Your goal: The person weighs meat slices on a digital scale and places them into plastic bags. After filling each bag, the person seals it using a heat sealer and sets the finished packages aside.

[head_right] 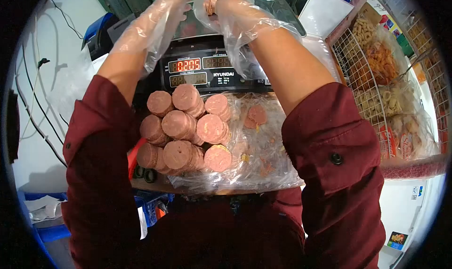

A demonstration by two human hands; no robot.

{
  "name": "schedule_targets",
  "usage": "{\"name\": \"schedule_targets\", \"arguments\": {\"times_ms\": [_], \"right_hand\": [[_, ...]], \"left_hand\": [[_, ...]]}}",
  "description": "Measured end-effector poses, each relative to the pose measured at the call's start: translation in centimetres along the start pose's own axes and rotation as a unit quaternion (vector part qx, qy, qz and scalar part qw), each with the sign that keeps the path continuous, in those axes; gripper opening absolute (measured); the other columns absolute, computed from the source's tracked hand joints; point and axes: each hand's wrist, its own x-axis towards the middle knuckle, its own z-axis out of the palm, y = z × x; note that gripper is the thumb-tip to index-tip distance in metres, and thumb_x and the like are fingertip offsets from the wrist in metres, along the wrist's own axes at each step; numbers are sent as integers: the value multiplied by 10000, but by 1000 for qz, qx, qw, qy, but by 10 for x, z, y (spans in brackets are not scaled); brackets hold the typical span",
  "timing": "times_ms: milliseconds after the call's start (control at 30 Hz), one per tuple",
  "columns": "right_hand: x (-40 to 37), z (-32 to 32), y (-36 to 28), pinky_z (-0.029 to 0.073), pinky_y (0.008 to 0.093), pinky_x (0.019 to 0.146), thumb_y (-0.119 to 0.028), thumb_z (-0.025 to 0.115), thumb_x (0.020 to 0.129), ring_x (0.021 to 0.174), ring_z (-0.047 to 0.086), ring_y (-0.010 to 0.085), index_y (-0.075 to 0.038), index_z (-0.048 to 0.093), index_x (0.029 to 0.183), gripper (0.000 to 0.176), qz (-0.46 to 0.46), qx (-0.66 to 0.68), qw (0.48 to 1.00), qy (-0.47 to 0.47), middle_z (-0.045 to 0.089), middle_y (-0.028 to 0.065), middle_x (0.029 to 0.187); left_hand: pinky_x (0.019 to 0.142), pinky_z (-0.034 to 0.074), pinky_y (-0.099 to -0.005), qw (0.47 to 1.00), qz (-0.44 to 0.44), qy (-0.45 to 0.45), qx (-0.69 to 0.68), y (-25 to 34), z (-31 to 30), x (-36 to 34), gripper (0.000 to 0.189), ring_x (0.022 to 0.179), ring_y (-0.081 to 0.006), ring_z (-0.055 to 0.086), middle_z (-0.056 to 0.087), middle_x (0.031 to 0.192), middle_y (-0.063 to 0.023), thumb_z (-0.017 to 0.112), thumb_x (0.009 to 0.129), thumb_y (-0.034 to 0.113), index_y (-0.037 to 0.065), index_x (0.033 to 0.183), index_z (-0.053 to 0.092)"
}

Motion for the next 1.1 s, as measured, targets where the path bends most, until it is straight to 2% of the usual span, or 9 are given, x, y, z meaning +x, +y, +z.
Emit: {"name": "schedule_targets", "arguments": {"times_ms": [133, 200, 333, 400, 633, 767, 967, 1033, 1100], "right_hand": [[1, -5, 3, 488, 402, 687, -248, 635, 856, 759, 635, 207, -13, 694, 851, 242, -41, -45, 998, -14, 687, 134, 834], [-7, -11, -3, 482, 394, 697, -275, 629, 869, 771, 634, 205, -12, 706, 877, 274, -122, -208, 970, -24, 694, 126, 846], [20, 12, 9, 490, 405, 726, -297, 600, 897, 832, 642, 203, -23, 723, 921, 301, -158, -43, 985, 51, 703, 120, 883], [32, 20, -11, 505, 402, 801, -367, 568, 941, 896, 640, 194, -33, 726, 1004, 375, 111, 19, 992, 51, 708, 113, 955], [40, 25, -1, 499, 419, 861, -388, 544, 938, 969, 648, 262, -46, 718, 1058, 402, -5, -79, 994, 80, 706, 138, 1035], [39, 26, 1, 496, 429, 895, -400, 530, 937, 1011, 653, 302, -53, 714, 1089, 421, -31, -101, 990, 90, 704, 152, 1080], [30, 20, 6, 491, 443, 945, -418, 509, 935, 1073, 660, 361, -64, 708, 1135, 453, -64, -102, 989, 91, 702, 173, 1149], [28, 20, 10, 491, 446, 954, -421, 505, 935, 1083, 661, 371, -66, 707, 1143, 458, -67, -98, 989, 92, 702, 177, 1160], [26, 23, 18, 518, 415, 838, -358, 563, 913, 939, 691, 318, -65, 714, 1116, 387, -73, -77, 992, 67, 727, 154, 1029]], "left_hand": [[925, 504, -354, 998, 25, -42, 29, -8, -16, 24, 559, 1022, -258, 641, 679, 1143, -174, 490, 1031, 458, -11, 1332, 527], [937, 499, -356, 997, 37, -45, 54, -12, -24, 36, 539, 1033, -258, 638, 679, 1145, -170, 487, 1034, 447, -11, 1313, 542], [959, 491, -359, 992, 60, -56, 94, -16, -37, 50, 504, 1055, -258, 632, 678, 1151, -161, 482, 1040, 426, -12, 1274, 572], [970, 486, -360, 989, 71, -68, 111, -16, -42, 53, 489, 1066, -258, 629, 678, 1154, -157, 480, 1043, 415, -13, 1255, 587], [1010, 471, -366, 903, 229, -198, 305, -17, -69, 66, 446, 1105, -258, 619, 678, 1163, -142, 471, 1055, 376, -15, 1187, 639], [950, 515, -376, 986, 52, -134, 80, -19, -38, 42, 390, 1065, -247, 642, 686, 1158, -123, 505, 1046, 329, -16, 1170, 637], [958, 473, -322, 977, 80, -18, 197, -28, -63, 87, 326, 1046, -252, 666, 718, 1117, -134, 517, 982, 317, 101, 1117, 721], [1003, 426, -311, 937, 54, 15, 345, -26, -58, 90, 437, 1096, -194, 618, 685, 1217, -94, 517, 998, 416, 93, 1246, 677], [994, 438, -321, 923, 53, 7, 382, -24, -55, 92, 429, 1092, -200, 622, 685, 1212, -98, 518, 1002, 406, 83, 1240, 672]]}}
